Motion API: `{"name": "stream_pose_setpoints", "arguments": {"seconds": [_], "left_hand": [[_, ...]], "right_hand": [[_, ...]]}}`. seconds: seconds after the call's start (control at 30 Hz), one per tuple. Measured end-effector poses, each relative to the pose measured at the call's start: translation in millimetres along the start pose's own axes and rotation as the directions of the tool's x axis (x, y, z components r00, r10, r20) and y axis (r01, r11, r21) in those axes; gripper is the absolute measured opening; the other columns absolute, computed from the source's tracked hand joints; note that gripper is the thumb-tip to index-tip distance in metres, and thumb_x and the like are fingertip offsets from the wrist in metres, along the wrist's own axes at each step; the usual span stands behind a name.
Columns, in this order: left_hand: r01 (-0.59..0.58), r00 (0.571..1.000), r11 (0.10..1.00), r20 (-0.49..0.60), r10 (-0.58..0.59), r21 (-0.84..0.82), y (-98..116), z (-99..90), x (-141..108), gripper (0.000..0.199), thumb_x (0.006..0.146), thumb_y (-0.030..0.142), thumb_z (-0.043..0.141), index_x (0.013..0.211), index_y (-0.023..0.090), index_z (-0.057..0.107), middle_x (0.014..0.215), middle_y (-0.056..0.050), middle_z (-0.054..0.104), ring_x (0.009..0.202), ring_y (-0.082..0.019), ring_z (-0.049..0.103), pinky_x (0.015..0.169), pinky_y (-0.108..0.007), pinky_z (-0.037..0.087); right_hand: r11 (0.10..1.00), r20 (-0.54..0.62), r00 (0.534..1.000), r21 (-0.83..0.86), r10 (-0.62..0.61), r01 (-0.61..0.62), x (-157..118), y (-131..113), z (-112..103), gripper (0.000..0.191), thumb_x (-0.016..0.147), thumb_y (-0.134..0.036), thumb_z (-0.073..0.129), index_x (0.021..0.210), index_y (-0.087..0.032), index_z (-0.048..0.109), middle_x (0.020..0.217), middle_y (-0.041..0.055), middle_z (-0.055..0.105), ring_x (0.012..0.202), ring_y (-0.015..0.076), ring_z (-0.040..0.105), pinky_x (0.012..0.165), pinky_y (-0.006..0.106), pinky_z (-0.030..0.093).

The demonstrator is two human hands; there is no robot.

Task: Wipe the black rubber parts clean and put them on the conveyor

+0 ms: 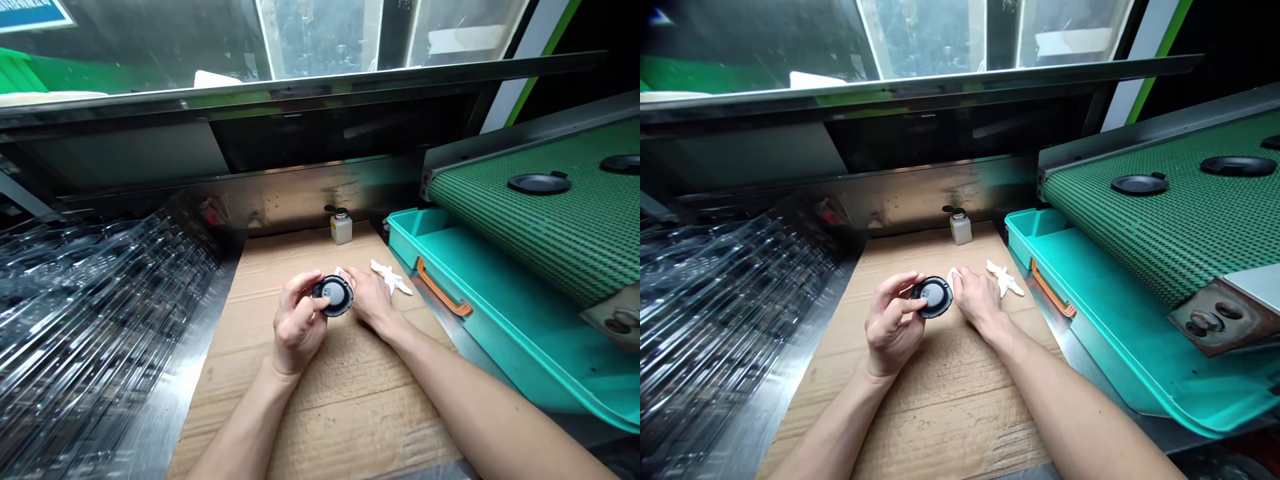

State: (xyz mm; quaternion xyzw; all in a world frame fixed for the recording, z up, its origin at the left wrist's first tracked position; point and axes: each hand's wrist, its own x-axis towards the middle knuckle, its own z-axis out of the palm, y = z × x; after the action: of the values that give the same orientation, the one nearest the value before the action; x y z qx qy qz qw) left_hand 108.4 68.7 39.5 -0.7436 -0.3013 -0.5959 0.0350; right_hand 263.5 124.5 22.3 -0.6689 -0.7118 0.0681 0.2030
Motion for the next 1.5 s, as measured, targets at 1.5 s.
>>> {"name": "stream_pose_setpoints", "arguments": {"seconds": [1.5], "left_hand": [[0.387,0.687,0.712,0.331,-0.647,0.586,-161.4,-56.7,49.2,0.077,0.079,0.057,0.058,0.14,0.015,0.036,0.149,-0.016,0.034,0.14,-0.03,0.031,0.116,-0.045,0.024]], "right_hand": [[0.986,-0.015,1.0,0.165,-0.027,0.029,1.6,-4.4,-3.4,0.034,0.097,-0.039,0.033,0.098,-0.022,0.063,0.081,0.0086,0.071,0.076,0.0264,0.069,0.067,0.034,0.044]]}}
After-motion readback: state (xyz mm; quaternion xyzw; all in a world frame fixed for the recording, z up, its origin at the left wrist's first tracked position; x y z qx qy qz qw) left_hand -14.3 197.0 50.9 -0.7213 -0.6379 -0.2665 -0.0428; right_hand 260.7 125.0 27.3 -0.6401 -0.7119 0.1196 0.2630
